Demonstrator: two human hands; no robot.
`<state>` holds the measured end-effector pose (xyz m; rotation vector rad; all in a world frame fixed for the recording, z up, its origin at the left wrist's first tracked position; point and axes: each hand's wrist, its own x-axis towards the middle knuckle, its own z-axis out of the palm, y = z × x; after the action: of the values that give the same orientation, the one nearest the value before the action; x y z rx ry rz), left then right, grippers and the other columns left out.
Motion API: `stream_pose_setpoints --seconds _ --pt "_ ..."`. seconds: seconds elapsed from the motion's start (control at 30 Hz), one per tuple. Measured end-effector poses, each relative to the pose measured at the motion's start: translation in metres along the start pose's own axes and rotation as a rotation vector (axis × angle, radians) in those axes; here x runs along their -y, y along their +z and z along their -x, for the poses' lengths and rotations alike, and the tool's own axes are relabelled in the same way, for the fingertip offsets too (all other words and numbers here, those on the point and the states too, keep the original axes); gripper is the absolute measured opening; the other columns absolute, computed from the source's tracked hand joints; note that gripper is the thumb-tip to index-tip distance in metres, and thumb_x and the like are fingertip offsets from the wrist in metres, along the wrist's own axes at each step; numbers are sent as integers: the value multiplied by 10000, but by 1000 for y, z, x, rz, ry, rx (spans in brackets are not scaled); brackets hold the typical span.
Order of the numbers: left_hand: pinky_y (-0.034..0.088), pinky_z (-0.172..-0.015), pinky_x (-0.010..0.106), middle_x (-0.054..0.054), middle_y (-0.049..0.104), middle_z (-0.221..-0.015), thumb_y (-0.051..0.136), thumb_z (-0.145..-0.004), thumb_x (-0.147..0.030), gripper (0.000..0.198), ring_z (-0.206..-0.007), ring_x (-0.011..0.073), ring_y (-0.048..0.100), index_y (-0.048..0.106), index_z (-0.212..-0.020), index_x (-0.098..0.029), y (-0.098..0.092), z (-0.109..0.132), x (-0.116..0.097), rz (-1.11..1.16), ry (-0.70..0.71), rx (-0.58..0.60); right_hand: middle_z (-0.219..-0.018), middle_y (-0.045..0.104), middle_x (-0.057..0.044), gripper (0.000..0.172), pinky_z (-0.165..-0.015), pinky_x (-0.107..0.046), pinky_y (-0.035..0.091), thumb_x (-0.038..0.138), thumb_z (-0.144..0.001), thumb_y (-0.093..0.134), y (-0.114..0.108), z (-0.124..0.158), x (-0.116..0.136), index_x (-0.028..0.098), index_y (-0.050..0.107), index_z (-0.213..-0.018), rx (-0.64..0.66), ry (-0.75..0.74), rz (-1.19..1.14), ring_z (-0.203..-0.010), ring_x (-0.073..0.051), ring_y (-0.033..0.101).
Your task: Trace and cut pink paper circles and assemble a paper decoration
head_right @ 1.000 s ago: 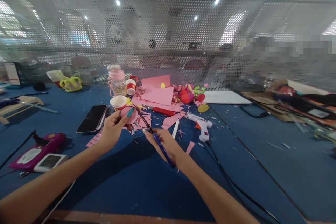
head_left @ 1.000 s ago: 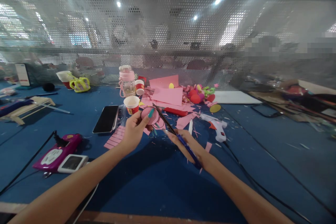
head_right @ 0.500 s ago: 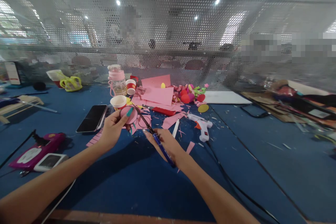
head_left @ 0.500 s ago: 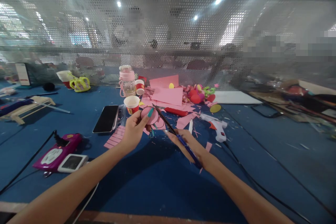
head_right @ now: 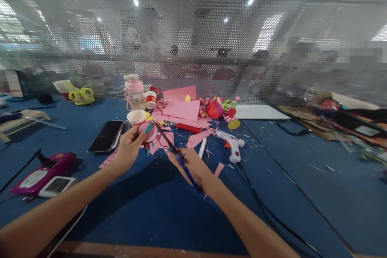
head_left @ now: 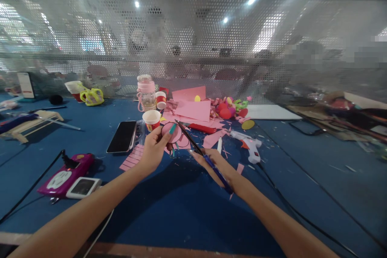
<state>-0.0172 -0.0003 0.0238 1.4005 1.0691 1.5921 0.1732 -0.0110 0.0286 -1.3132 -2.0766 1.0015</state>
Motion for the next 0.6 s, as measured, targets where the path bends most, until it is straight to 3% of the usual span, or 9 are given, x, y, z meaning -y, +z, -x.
stream_pose_setpoints --seconds 0.2,0.33,0.6 --pt "481 -492 227 -22 578 -610 587 -726 -396 258 -476 90 559 542 -771 -146 5 0 1 263 -125 5 -563 302 42 363 -440 -219 215 510 -768 454 3 -1 -2 166 447 -650 -54 0 -39 -508 -75 268" --pt "491 -513 230 9 627 -642 656 -667 -364 312 -489 99 579 566 -848 -126 9 1 1 318 -228 56 -571 331 39 359 -455 -222 240 513 -772 453 4 -1 0 164 472 -690 -57 4 -91 -519 -83 296" --pt "457 -466 200 -30 555 -509 632 -695 -358 253 -438 73 524 575 -765 -122 5 -2 0 229 -125 -2 -560 283 45 397 -438 -221 204 539 -768 435 2 0 1 164 434 -638 -51 -12 -64 -510 -73 252"
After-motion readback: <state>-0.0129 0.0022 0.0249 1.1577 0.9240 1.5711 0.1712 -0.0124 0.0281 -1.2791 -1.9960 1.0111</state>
